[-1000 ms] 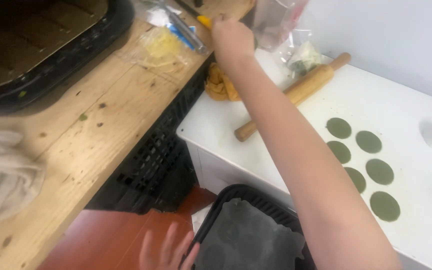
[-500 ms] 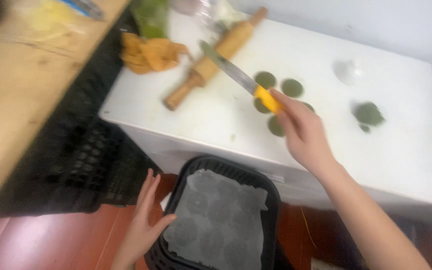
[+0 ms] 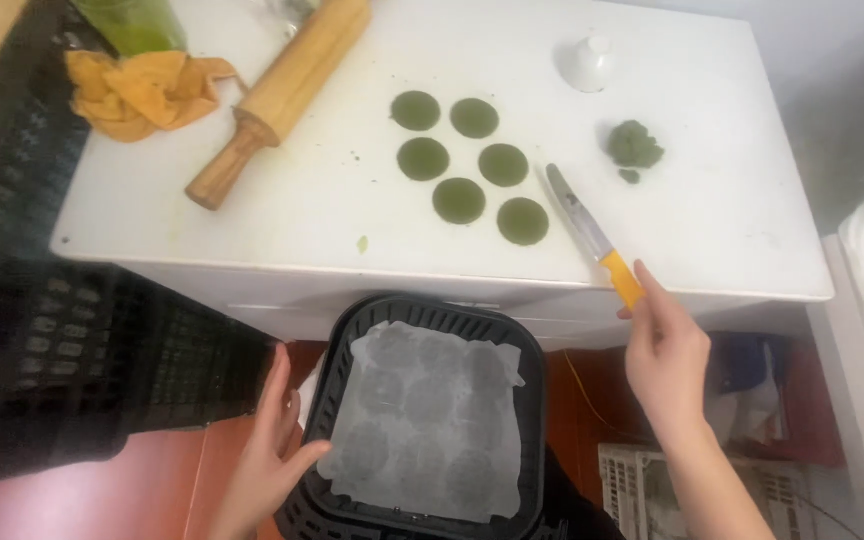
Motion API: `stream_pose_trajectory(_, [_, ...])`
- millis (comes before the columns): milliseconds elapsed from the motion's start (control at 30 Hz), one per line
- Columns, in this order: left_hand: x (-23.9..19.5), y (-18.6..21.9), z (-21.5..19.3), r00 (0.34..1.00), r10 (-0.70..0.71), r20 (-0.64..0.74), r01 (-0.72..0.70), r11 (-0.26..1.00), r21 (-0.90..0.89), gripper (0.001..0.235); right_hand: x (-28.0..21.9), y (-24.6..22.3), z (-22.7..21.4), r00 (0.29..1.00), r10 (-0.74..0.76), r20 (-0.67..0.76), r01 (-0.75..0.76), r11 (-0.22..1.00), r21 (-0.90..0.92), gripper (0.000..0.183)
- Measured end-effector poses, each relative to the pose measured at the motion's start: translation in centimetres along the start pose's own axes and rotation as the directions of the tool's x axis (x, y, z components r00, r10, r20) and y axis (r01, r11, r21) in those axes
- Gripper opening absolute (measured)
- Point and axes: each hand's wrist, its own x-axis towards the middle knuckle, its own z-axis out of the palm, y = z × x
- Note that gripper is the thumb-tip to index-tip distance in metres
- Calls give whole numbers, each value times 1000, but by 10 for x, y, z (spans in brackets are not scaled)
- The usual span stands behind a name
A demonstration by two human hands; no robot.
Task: Cutting out dough circles and placing them into an air fryer basket lined with parchment paper.
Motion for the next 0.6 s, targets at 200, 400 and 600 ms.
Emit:
stream_pose_trajectory(200, [-3, 36, 20, 915, -404, -10, 401, 910, -102, 118, 6, -15, 0, 930, 318, 185, -313, 948, -53, 52])
stream_pose_trajectory(400, [-3, -1, 21, 999, -31, 38, 21, 971, 237, 100, 12, -2, 3, 984, 36, 174, -12, 990, -141, 44])
stream_pose_trajectory(600, [-5, -2, 19, 999, 1, 42, -13, 962, 274, 101, 15, -61, -10, 873, 351, 339, -325, 936, -132, 51])
